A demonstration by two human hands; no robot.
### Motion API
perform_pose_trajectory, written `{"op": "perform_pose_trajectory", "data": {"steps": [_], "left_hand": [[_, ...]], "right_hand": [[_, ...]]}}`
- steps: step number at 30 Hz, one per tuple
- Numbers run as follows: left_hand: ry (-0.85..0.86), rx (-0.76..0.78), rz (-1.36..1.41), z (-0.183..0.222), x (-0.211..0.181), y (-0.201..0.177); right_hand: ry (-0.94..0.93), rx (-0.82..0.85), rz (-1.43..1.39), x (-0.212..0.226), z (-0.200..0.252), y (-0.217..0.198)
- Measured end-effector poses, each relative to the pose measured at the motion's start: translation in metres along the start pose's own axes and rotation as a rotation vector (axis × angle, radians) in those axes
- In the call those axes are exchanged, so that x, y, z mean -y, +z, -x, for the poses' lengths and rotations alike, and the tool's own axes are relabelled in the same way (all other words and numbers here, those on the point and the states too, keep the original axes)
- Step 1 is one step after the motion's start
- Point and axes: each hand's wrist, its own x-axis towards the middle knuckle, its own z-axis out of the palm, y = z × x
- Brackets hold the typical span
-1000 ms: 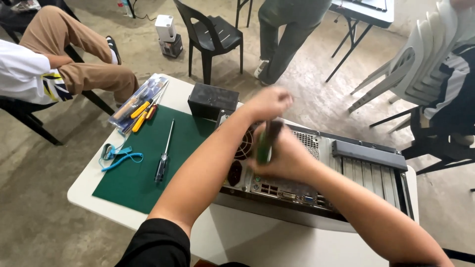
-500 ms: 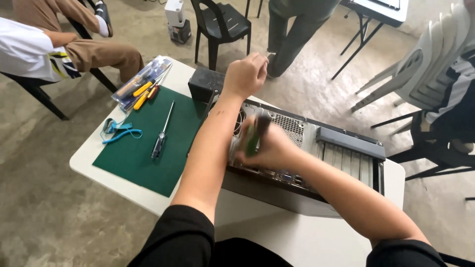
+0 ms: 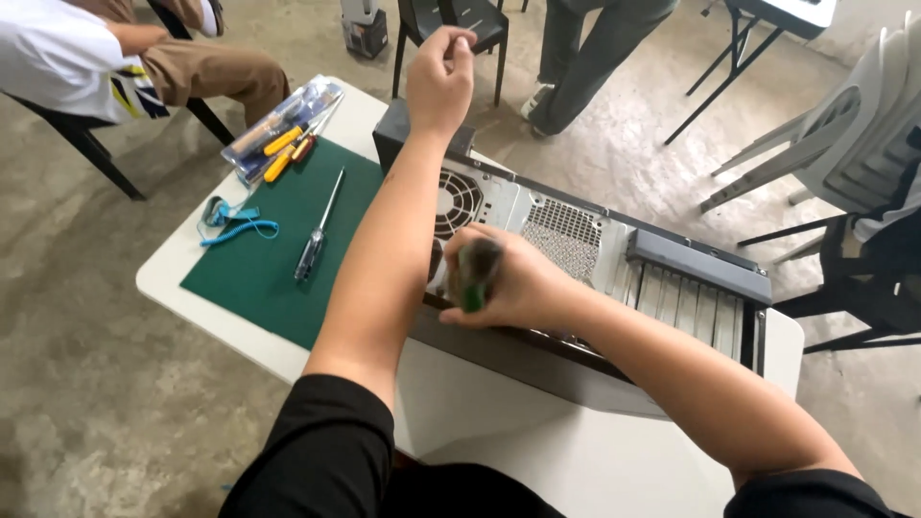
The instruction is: Using a brush to clean dust from the rear ports and fan grill of a computer tower.
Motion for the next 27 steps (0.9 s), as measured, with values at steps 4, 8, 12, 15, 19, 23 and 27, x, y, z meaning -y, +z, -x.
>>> {"op": "perform_pose_trajectory", "data": {"steps": [4,8,12,15,19,23,27], "left_hand": [[0.038,0.002,-0.018,-0.002,-0.002,0.001],[0.125,-0.102,-0.087,-0.010,0.007,-0.005],[0.075,-0.132,-0.127,-0.010,0.008,-0.008],[0.080,-0.051,-0.153,-0.009,0.008,-0.003],[0.128,0.008,-0.192,-0.006,0.006,-0.002],[0.240,0.087,-0.219,-0.012,0.003,-0.001],[0.282,0.130,-0.253,-0.010,0.008,0.007]], "right_hand": [[-0.025,-0.311,0.113,-0.036,-0.014,-0.018],[-0.163,-0.260,0.230,-0.031,-0.012,0.001],[0.011,-0.090,0.017,-0.027,-0.015,0.006],[-0.126,-0.358,0.254,-0.043,-0.028,-0.024],[-0.157,-0.342,0.319,-0.032,-0.018,-0.009],[-0.218,-0.087,0.129,-0.023,-0.018,-0.018],[-0.091,-0.290,0.255,-0.034,-0.021,-0.027]]}}
